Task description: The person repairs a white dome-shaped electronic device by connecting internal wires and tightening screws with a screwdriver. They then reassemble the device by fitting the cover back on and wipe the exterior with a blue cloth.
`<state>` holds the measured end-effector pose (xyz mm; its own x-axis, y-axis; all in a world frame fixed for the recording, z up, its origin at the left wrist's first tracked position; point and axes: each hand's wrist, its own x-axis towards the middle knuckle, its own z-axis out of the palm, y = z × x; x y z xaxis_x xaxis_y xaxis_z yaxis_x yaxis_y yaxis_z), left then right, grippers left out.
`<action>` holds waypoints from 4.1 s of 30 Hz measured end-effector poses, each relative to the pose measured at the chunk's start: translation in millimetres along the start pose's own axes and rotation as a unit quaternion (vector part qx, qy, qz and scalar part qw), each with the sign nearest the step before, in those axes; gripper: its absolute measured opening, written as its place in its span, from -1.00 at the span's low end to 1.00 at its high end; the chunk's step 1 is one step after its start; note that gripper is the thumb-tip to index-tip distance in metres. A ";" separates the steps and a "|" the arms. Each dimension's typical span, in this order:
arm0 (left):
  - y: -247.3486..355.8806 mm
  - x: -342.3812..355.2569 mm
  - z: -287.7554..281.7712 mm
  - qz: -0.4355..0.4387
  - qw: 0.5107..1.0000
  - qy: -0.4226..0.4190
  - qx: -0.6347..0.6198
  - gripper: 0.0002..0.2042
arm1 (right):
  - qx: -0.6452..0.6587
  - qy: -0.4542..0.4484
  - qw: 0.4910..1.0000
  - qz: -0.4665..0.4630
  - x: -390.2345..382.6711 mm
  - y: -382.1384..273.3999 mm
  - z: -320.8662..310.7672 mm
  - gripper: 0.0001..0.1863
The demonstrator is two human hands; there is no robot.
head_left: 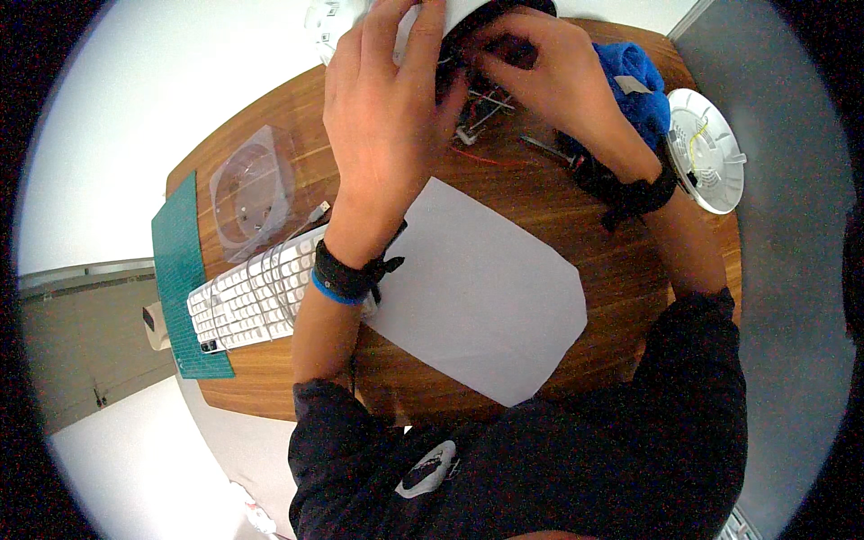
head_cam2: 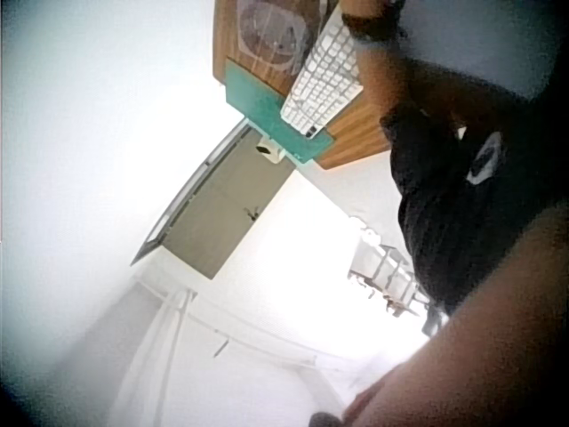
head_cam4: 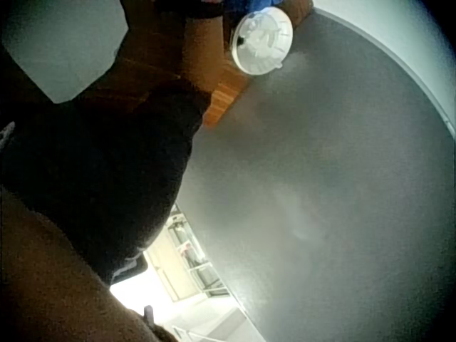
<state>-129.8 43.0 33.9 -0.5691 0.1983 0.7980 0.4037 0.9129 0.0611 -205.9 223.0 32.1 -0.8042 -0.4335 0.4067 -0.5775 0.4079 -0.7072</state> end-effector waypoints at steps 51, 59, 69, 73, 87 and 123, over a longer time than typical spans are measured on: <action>8.9 5.0 -2.0 -0.075 0.994 -0.070 0.032 -0.42 | -0.386 -0.308 0.869 0.008 -118.0 45.0 -70.5 -0.70; -8.5 -5.6 17.9 -0.025 0.998 0.013 0.060 -0.26 | -0.187 -0.121 0.973 -0.058 -94.2 14.1 -70.1 -0.65; -5.4 -5.8 18.6 -0.038 0.998 0.026 0.053 -0.34 | -0.205 -0.098 0.974 0.005 -93.0 -11.5 -77.9 -0.69; -4.7 -6.1 17.7 -0.038 0.997 0.020 0.060 -0.32 | -0.174 -0.156 0.972 0.014 -91.5 -17.2 -96.6 -0.69; -6.6 -5.5 17.2 -0.030 0.997 0.013 0.064 -0.26 | -0.191 -0.032 0.981 -0.020 -79.8 -4.8 -73.0 -0.68; -6.4 -5.9 18.7 -0.027 0.997 0.014 0.073 -0.26 | -0.173 -0.036 0.984 0.017 -84.7 -8.4 -67.4 -0.73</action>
<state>-142.4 42.7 17.7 -0.5668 0.1387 0.8121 0.2631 0.9646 0.0188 -142.5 310.4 42.5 -0.8189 -0.4653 0.3362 -0.5740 0.6663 -0.4760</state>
